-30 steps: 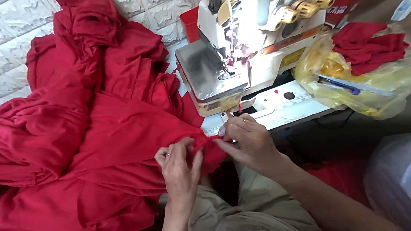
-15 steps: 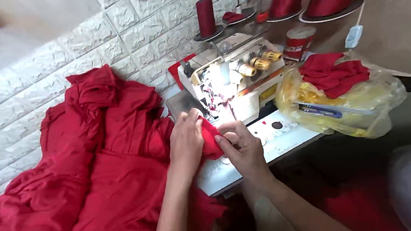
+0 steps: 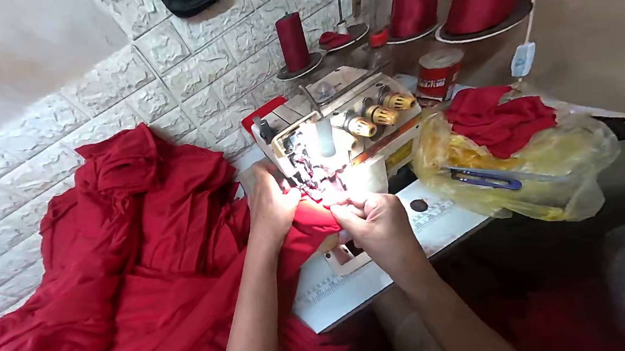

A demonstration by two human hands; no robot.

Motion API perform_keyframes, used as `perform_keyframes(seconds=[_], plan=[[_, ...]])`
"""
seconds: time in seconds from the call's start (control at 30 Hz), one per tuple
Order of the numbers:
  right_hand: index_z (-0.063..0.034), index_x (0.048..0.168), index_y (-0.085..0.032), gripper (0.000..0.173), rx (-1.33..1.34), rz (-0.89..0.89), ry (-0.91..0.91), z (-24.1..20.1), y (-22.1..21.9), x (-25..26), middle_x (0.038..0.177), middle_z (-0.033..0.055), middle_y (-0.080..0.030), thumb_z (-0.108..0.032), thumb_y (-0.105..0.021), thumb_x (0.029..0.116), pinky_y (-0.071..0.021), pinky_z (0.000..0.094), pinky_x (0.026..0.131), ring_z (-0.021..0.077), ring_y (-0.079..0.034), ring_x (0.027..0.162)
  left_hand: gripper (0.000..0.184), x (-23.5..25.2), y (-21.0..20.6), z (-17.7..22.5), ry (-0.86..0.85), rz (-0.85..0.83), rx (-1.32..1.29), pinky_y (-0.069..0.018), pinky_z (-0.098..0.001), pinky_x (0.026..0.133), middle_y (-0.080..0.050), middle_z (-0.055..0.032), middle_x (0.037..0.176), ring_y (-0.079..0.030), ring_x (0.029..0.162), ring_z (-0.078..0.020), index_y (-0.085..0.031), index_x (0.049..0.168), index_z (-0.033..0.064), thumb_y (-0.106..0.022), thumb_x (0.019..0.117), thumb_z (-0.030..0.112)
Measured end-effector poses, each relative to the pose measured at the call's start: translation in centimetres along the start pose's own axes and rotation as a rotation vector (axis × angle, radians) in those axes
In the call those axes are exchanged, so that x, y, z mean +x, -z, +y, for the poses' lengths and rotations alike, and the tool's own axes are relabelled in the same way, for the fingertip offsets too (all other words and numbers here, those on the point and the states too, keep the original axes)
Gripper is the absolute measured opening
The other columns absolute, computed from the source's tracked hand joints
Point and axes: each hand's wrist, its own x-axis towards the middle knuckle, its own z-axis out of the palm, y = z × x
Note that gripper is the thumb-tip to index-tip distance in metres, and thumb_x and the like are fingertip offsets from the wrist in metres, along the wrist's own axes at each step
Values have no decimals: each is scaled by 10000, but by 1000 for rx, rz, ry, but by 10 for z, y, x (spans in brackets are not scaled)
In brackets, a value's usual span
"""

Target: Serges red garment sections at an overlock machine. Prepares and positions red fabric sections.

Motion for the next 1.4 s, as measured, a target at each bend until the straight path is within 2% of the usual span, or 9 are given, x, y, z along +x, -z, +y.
perform_keyframes(seconds=[0.33,0.47,0.53,0.63,0.73,0.87,1.3,1.33,1.4], plan=[[-167,872,-757,239,-211,136,82,10,-11,-9,578,-73,-569,-371,-648,933,-449,334,518,68,-523,508,546,13,-6,-20,-73,-1,-224,-540,-334,676,-631,-62,882,-626,744,-137,-429,1308,75,-727,853,28],[-166,874,-762,224,-222,145,94,10,-11,-7,594,-62,-581,-362,-665,924,-454,349,543,77,-532,531,358,2,18,-18,-102,-14,-203,-573,-365,786,-689,-103,1001,-685,847,-151,-468,1335,10,-582,1033,164],[-162,845,-744,212,-237,147,98,9,-11,-7,574,-70,-534,-346,-669,918,-420,346,542,75,-489,520,357,-12,26,-12,-52,109,-90,-562,-415,739,-668,-97,886,-664,775,-193,-632,1117,9,-470,1092,326],[-152,824,-731,204,-231,145,106,8,-10,-5,559,-68,-493,-326,-676,915,-398,361,549,85,-465,521,590,-36,27,0,70,143,34,-529,-391,684,-628,-22,698,-626,665,-154,-677,802,78,-340,1108,454],[-144,860,-744,183,-203,122,87,7,-9,-4,589,-47,-547,-311,-697,918,-431,390,579,109,-512,553,344,-48,20,0,32,114,37,-445,-338,633,-568,23,653,-533,616,-101,-693,788,98,-620,1017,344],[-140,869,-732,181,-167,95,79,7,-7,-2,596,-53,-522,-312,-699,916,-424,391,600,109,-496,564,136,-50,15,0,-9,205,-116,-483,-245,629,-630,40,679,-577,610,-33,-713,833,88,-745,934,173],[-111,929,-764,234,-302,60,62,-6,-2,-3,646,32,-601,-329,-683,953,-440,448,621,201,-563,616,122,-48,-11,33,133,309,-809,-501,-241,734,-525,-11,810,-564,736,-65,-534,1034,31,-429,1081,74],[-99,917,-771,224,-327,87,116,-8,-1,-3,667,56,-632,-302,-684,950,-454,463,624,226,-596,632,65,-47,-10,35,155,312,-858,-509,-242,726,-538,-21,826,-574,735,-71,-519,1087,30,-472,1065,68],[-92,916,-787,220,-316,169,296,-4,-3,-1,798,83,-698,-289,-693,944,-527,479,696,252,-667,743,315,-45,-8,36,194,298,-896,-531,-292,794,-618,-114,992,-619,855,-124,-484,1305,-12,-590,1027,93]])
